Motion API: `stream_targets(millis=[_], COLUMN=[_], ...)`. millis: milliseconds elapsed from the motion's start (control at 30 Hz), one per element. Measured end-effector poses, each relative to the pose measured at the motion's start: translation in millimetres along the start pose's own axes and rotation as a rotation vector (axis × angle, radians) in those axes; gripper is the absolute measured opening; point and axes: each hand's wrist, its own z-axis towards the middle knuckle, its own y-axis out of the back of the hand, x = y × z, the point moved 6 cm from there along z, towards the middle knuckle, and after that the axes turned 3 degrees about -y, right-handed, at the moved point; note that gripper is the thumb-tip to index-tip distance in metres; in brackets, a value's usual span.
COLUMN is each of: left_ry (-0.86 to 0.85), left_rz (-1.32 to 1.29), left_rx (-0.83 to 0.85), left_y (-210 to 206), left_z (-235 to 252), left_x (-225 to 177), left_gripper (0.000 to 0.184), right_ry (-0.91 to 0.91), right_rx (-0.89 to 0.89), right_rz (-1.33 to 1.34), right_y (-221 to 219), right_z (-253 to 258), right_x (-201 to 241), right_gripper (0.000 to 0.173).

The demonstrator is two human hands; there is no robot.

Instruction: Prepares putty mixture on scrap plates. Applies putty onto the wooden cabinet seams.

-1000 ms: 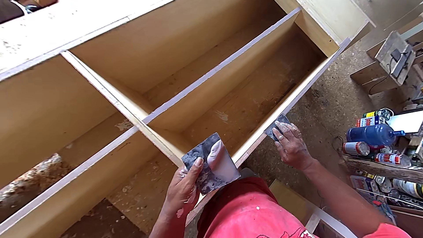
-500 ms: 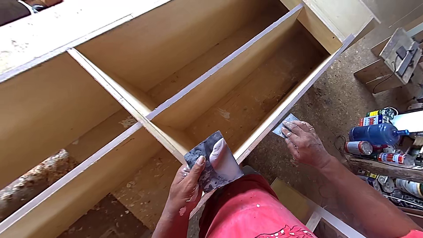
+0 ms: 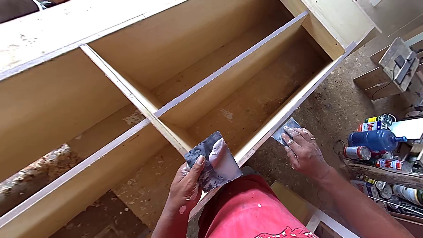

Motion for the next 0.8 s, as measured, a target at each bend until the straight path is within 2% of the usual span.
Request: stream_targets(millis=[167, 267, 333, 500, 600, 800], left_ry=[0.013, 0.026, 0.032, 0.067, 0.073, -0.023], left_rz=[-0.014, -0.011, 0.017, 0.03, 0.055, 0.215], left_rx=[0.033, 0.039, 0.054, 0.169, 0.232, 0.27], left_y=[-0.5, -1.9, -4.2, -14.2, -23.8, -32.1], left_z=[4.8, 6.3, 13.2, 23.1, 24.7, 17.4], left_x=[-1.9, -9.1, -13.4, -12.7, -14.0, -23.8], left_gripper=[0.021, 0.022, 0.022, 0.024, 0.026, 0.03], right_ry=[0.009, -0.02, -0.031, 0.141, 0.215, 0.224], right_rx=[0.018, 0.114, 0.071, -0.056, -0.032, -0.006], right_rz=[-0.003, -0.036, -0.002, 0.206, 0.156, 0.045], right_y=[-25.6, -20.4, -2.9, 55.2, 57.9, 42.2], right_z=[4.3, -19.5, -22.2, 14.1, 29.4, 23.1], right_x=[9.4, 3.1, 9.0, 108.3, 155.8, 180.2], right_gripper=[0.042, 0.041, 0.042, 0.042, 0.039, 0.038])
